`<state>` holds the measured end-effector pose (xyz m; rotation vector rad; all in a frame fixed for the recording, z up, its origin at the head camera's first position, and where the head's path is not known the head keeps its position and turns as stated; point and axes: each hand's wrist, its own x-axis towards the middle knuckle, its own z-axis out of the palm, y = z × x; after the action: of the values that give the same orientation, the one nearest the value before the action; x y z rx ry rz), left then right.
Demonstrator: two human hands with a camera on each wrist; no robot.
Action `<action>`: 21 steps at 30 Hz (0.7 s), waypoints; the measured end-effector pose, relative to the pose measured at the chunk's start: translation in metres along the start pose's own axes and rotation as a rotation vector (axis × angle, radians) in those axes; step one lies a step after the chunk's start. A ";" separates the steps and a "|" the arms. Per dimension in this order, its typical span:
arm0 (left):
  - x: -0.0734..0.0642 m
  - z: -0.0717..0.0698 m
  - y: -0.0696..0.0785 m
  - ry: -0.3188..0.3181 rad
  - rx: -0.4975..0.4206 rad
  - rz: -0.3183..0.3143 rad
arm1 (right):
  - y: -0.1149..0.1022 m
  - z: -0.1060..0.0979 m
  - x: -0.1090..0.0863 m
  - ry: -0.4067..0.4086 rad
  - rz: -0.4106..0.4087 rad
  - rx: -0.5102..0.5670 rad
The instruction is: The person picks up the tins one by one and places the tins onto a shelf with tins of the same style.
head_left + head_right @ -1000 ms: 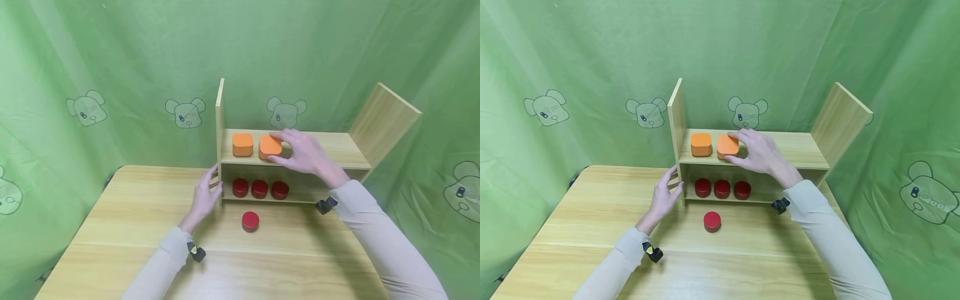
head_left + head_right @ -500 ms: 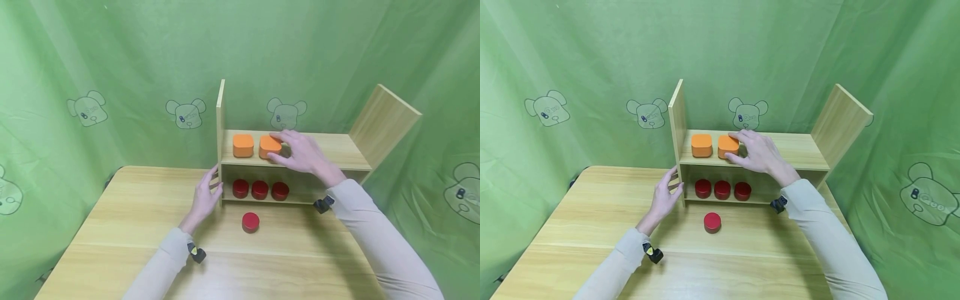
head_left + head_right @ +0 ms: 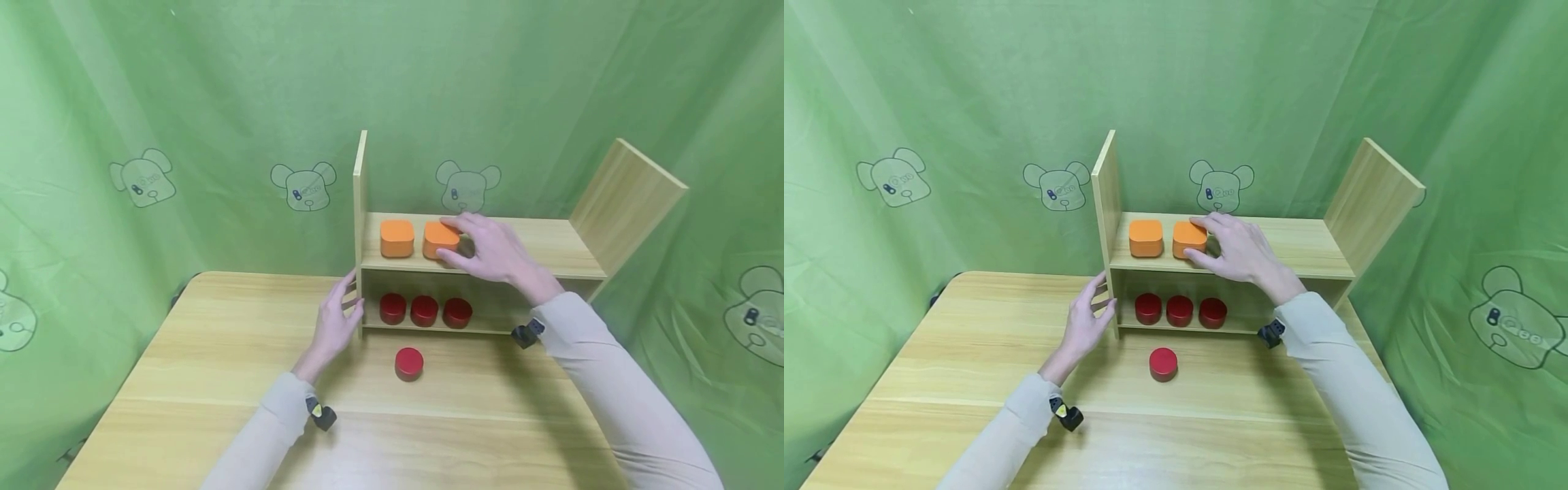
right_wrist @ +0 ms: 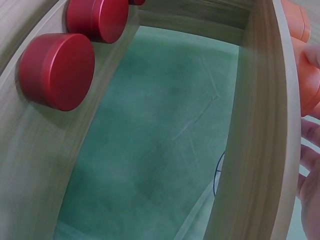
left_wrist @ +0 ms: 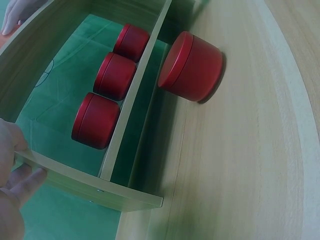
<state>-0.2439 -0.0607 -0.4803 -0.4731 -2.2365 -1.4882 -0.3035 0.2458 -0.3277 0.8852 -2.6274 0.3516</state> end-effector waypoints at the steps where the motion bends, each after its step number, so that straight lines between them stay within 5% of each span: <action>1: 0.000 0.000 0.000 0.002 0.001 0.000 | 0.001 0.000 0.000 -0.001 0.004 0.004; 11: -0.001 -0.001 0.001 0.000 -0.009 -0.011 | 0.005 -0.001 -0.016 -0.003 0.052 0.021; 21: 0.000 0.000 0.000 -0.002 -0.034 -0.006 | 0.002 -0.005 -0.039 0.090 -0.006 0.008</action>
<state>-0.2440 -0.0604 -0.4802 -0.4792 -2.2187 -1.5315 -0.2749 0.2700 -0.3387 0.8592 -2.5421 0.3914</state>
